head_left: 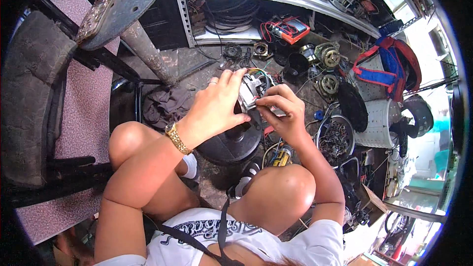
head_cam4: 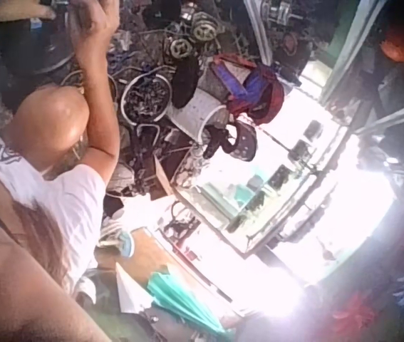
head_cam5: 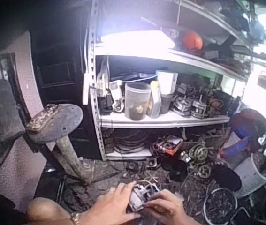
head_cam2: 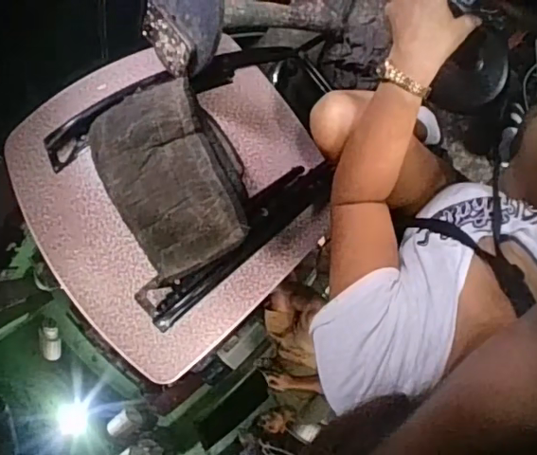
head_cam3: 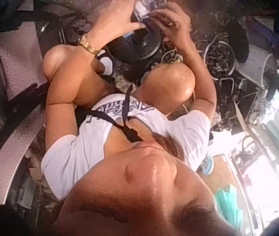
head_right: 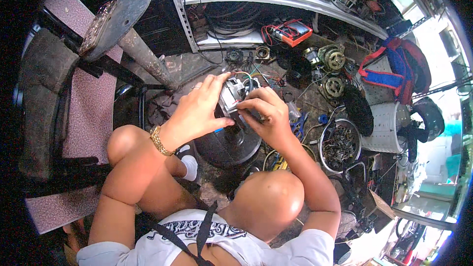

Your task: The person works on an electric motor by hand and with a power drill. They manipulate the motor's internal wires and use the drill to secure components in the diagnostic area.

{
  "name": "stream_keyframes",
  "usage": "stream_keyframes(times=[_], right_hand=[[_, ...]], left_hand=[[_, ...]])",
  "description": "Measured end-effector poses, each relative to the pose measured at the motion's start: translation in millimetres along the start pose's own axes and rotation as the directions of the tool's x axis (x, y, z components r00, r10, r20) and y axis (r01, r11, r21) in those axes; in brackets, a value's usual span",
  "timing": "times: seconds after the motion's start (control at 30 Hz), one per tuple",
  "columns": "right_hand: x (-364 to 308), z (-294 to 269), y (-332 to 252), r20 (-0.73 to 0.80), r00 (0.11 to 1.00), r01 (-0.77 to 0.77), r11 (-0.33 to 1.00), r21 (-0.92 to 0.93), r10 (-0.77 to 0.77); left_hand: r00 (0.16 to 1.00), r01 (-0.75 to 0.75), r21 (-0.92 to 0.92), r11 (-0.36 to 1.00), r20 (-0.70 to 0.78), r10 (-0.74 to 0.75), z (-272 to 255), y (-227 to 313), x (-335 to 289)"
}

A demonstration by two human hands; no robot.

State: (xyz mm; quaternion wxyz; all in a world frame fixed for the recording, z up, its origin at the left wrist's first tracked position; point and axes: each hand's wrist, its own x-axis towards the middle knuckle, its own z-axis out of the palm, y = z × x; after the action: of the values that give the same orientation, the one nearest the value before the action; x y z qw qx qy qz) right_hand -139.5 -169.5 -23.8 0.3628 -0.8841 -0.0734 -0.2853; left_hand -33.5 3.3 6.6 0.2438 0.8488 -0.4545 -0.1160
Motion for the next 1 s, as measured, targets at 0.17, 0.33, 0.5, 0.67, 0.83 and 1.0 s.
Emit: stream_keyframes(times=[0.17,0.33,0.5,0.67,0.83,1.0], right_hand=[[-0.5,-1.1,2.8,-0.034,0.999,-0.007,1.000,0.020,0.008],[-1.1,-1.9,8.8,-0.046,0.999,0.024,1.000,0.006,-0.023],[3.1,-1.4,8.6,-0.020,0.998,0.061,0.998,0.012,-0.060],[3.6,-0.8,8.5,-0.011,0.997,0.076,0.997,0.000,-0.076],[1.8,-4.1,6.3,-0.040,0.997,0.072,0.997,-0.012,-0.073],[-17.2,-9.9,13.4,-0.164,0.982,-0.082,0.993,0.084,0.095]], left_hand=[[1.000,-0.001,0.010,1.000,-0.002,0.001,1.3,1.6,1.2],[1.000,0.010,0.002,1.000,0.019,-0.010,0.6,2.7,3.9],[1.000,-0.006,0.012,1.000,0.010,0.006,0.1,2.4,4.3],[1.000,-0.004,0.001,1.000,0.014,0.004,1.2,1.1,4.1],[0.998,0.043,-0.068,0.997,0.051,-0.039,-8.2,5.2,5.7],[1.000,0.002,-0.110,0.994,-0.008,-0.003,-3.1,-3.4,5.5]])
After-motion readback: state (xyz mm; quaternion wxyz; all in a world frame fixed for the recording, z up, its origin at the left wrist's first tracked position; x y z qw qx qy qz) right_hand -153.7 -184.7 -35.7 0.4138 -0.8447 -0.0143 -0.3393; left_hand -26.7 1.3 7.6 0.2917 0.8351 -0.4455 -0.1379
